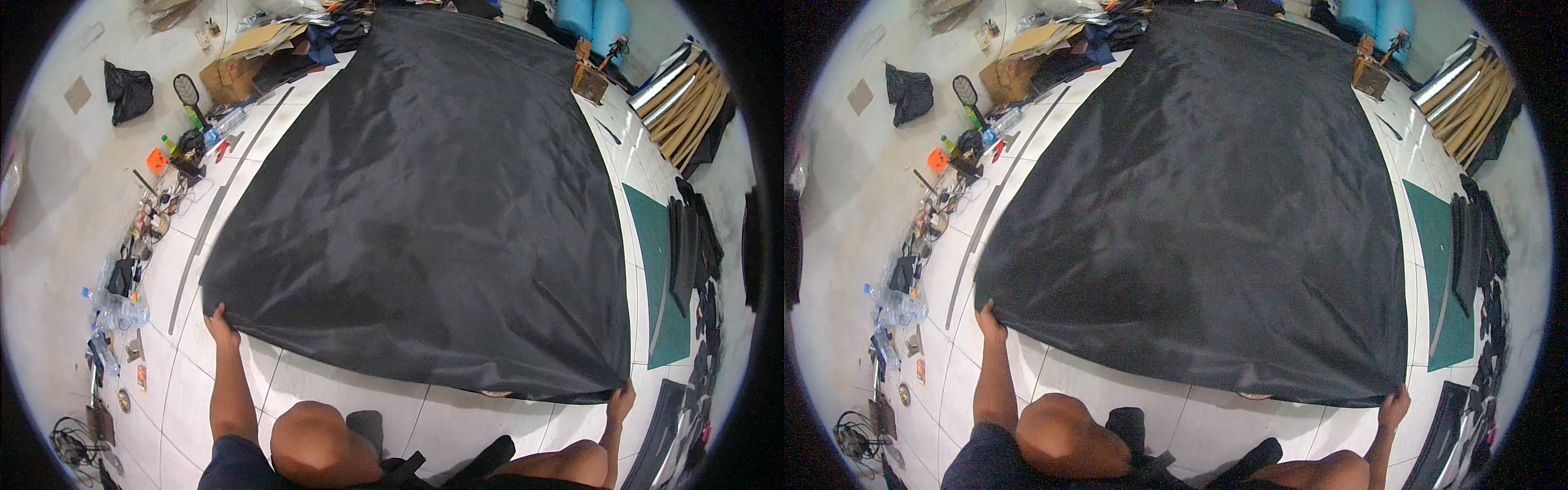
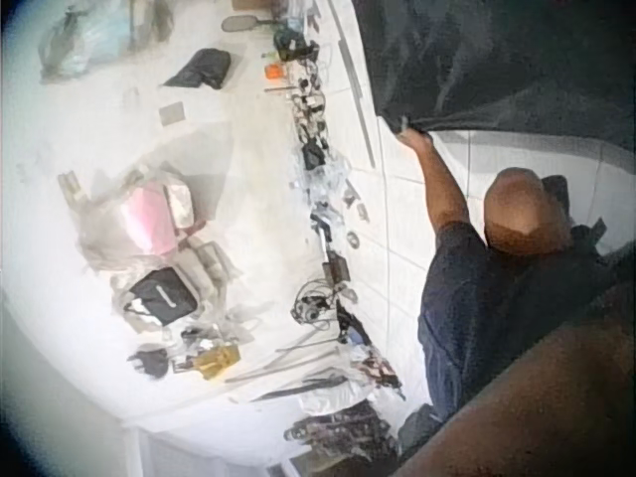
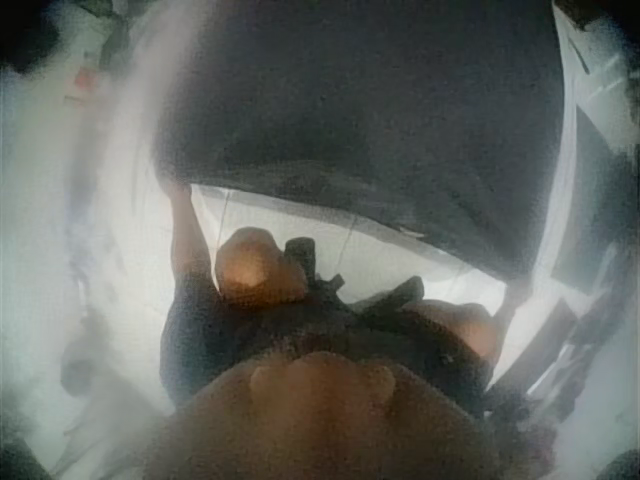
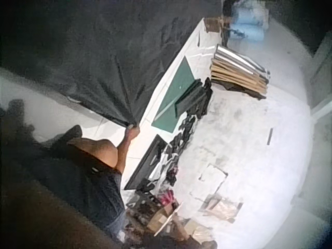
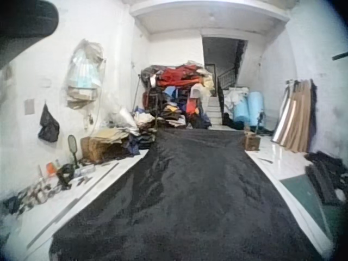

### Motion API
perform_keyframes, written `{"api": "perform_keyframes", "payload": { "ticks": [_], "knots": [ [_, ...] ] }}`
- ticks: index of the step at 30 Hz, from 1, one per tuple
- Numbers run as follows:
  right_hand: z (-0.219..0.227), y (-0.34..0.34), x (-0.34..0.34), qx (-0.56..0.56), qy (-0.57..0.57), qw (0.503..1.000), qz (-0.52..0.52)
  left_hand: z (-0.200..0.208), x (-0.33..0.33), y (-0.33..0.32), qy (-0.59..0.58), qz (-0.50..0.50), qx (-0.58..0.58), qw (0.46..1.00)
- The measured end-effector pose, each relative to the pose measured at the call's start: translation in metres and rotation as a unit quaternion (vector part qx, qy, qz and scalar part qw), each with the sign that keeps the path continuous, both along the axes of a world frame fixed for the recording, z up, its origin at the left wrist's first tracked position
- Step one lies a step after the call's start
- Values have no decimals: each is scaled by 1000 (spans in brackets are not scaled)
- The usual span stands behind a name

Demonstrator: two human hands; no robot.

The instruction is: The person cuts a large black fabric sheet on the floor using scissors. They repeatedly unfold, align, and cut the fabric into sections, then fold and stack the pieces.

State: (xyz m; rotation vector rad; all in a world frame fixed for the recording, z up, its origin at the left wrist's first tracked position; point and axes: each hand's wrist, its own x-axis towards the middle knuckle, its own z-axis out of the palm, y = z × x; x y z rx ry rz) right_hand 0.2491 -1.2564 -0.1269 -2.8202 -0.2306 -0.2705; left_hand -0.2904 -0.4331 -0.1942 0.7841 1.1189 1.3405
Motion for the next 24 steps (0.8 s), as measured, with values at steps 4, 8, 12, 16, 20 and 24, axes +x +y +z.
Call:
{"api": "perform_keyframes", "payload": {
  "ticks": [4,8,12,16,20,24],
  "knots": [
    [-15,34,-20,-28,23,997,62,28,-1,62,341,60,158,925],
    [2,41,-30,-55,-11,992,114,27,56,73,362,151,20,920],
    [-25,116,-44,-5,58,979,196,8,25,103,-10,-46,-57,997],
    [16,106,-38,-71,44,976,203,-24,136,-84,15,-255,-285,924],
    [-20,134,-20,-51,51,965,251,-30,151,-65,124,-187,-218,950],
    [-27,136,-25,-47,62,970,229,-1,177,-67,166,-141,-140,966]
  ]
}}
